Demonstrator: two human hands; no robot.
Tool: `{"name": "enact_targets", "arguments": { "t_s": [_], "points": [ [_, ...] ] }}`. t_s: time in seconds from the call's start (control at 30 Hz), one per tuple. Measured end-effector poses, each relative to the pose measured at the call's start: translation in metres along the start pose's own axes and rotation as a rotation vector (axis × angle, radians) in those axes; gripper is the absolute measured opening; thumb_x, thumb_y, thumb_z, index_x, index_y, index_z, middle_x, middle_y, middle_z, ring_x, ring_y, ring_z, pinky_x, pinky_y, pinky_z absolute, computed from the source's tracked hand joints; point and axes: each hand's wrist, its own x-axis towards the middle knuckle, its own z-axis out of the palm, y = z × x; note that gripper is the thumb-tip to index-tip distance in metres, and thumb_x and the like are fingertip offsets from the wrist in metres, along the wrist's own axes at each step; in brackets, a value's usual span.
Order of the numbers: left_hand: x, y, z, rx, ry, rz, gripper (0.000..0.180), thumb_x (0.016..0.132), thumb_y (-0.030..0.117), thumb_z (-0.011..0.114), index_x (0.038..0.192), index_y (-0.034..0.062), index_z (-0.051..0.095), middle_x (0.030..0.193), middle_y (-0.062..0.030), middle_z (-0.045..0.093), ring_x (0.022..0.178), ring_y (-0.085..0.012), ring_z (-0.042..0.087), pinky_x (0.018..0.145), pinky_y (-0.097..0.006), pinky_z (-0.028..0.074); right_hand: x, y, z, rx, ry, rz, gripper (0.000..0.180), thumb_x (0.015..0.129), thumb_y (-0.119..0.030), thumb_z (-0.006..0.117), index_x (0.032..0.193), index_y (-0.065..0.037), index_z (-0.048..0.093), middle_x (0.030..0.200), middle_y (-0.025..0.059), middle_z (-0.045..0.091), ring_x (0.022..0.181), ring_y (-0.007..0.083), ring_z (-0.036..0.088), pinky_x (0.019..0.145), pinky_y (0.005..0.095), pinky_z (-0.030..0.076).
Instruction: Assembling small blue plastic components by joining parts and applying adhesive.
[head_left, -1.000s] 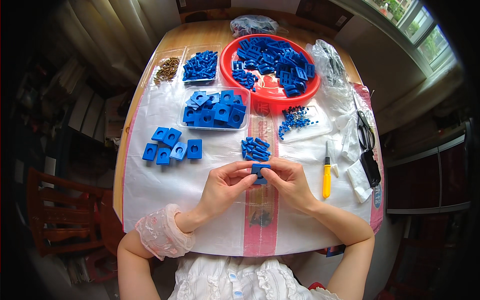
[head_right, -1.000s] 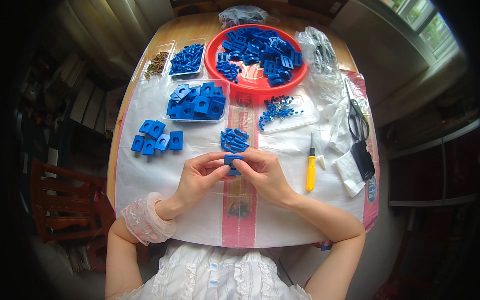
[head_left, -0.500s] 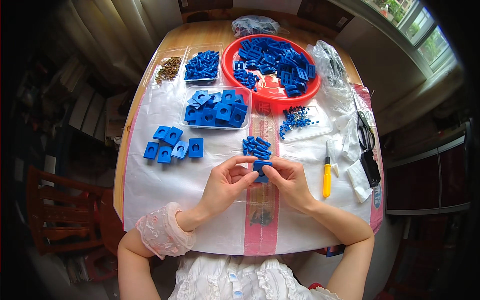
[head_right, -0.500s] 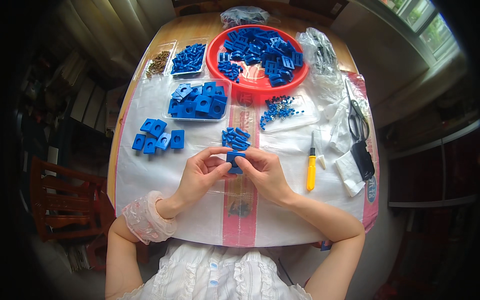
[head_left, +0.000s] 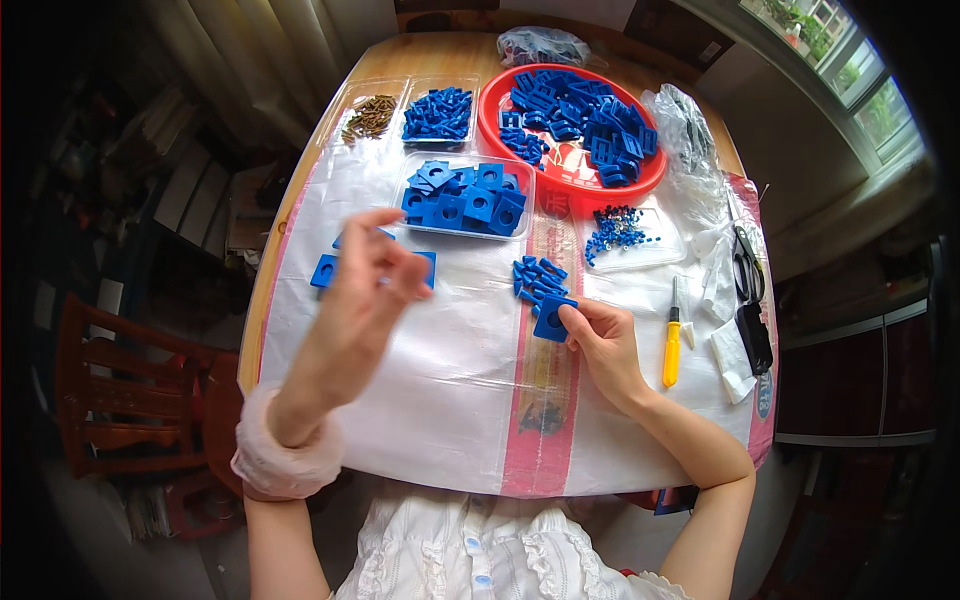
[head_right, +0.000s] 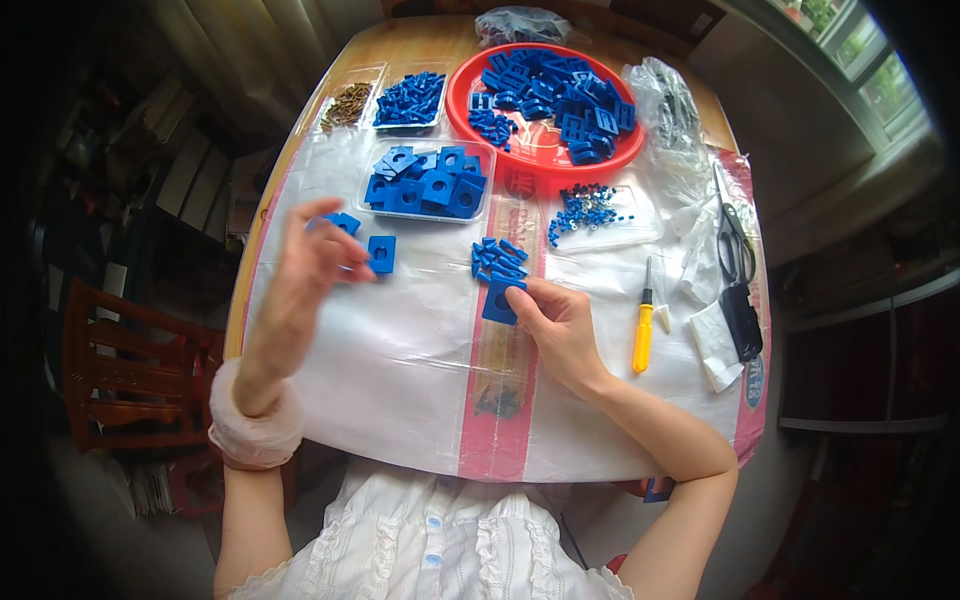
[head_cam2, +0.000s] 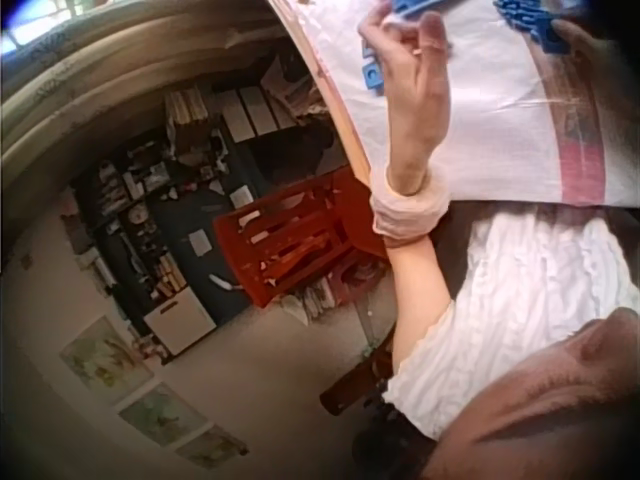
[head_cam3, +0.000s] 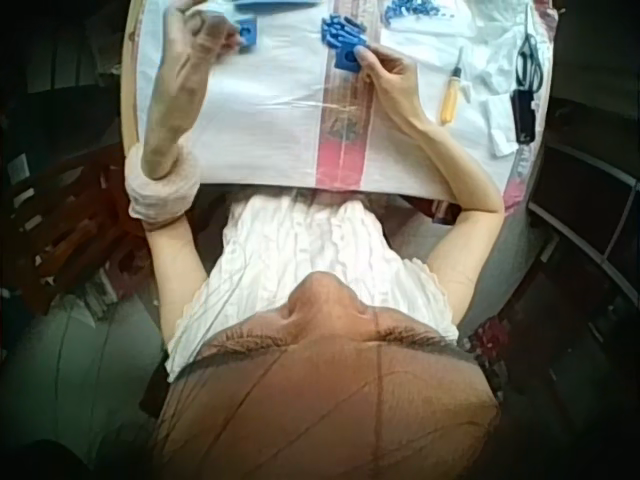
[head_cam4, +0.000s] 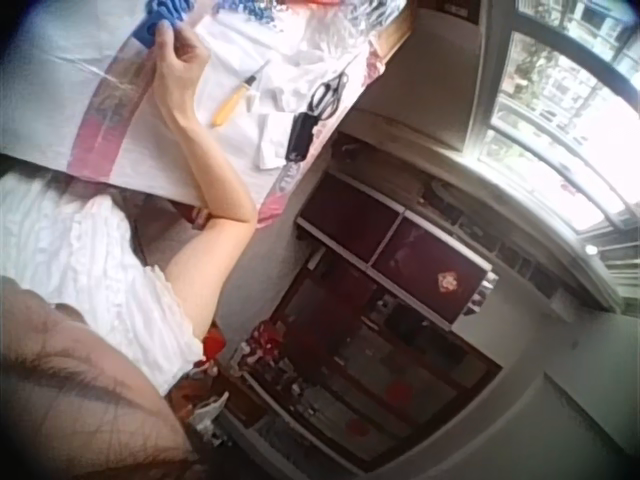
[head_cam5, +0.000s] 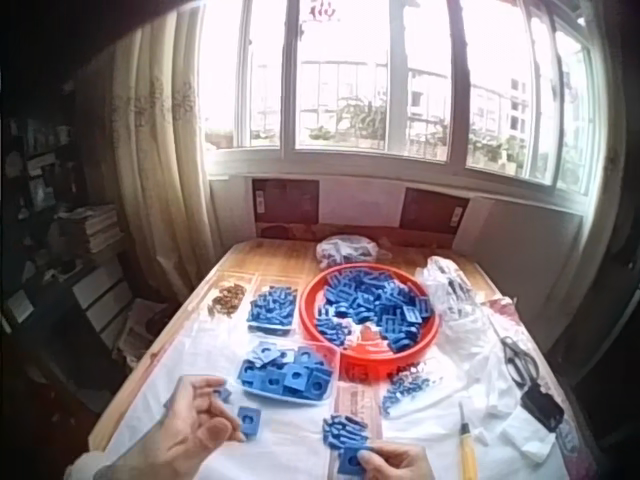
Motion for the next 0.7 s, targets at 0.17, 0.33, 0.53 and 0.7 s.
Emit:
{"name": "enact_targets", "arguments": {
  "t_s": [0.17, 0.33, 0.53, 0.7],
  "points": [
    [-0.062, 0.039, -0.155, 0.277, 0.579, 0.102, 0.049, 0.102, 0.042, 0.046, 0.134, 0.0048, 0.046, 0.095, -0.0055, 0.061, 0.090, -0.0119, 0.061, 0.088, -0.028, 0.049, 0.000, 0.002, 0.000, 0.020, -0.022, 0.007, 0.019, 0.095, -0.018, 0.063, 0.097, -0.001, 0.072, 0.076, -0.0047, 0.060, 0.066, 0.0013, 0.047, 0.058, 0.0187, 0.037],
    [-0.177, -0.120, -0.340, 0.318, 0.980, -0.357, 0.030, 0.098, 0.036, 0.057, 0.116, 0.0126, 0.061, 0.086, -0.0004, 0.062, 0.077, -0.0074, 0.060, 0.071, -0.022, 0.048, -0.004, 0.001, -0.001, 0.014, 0.047, 0.006, 0.019, 0.095, -0.016, 0.063, 0.095, 0.001, 0.071, 0.071, -0.0038, 0.059, 0.062, 0.0021, 0.048, 0.056, 0.0198, 0.037],
    [-0.345, -0.339, -0.381, 0.417, 1.025, -1.055, 0.024, 0.092, 0.031, 0.065, 0.100, 0.0090, 0.060, 0.073, -0.0033, 0.060, 0.056, -0.0121, 0.058, 0.046, -0.028, 0.048, -0.001, 0.003, 0.000, 0.018, 0.043, 0.008, 0.020, 0.095, -0.017, 0.064, 0.097, 0.001, 0.072, 0.072, -0.0036, 0.059, 0.063, 0.0019, 0.049, 0.056, 0.0194, 0.037],
    [-0.365, -0.422, -0.325, 0.534, 0.857, -1.329, 0.064, 0.088, 0.043, 0.065, 0.127, -0.0053, 0.048, 0.118, -0.0231, 0.059, 0.103, -0.0339, 0.062, 0.075, -0.047, 0.055, 0.000, 0.004, 0.002, 0.024, 0.032, 0.012, 0.021, 0.095, -0.018, 0.064, 0.099, 0.001, 0.072, 0.074, -0.0031, 0.061, 0.063, 0.0019, 0.049, 0.057, 0.0192, 0.038]
  ]
}}
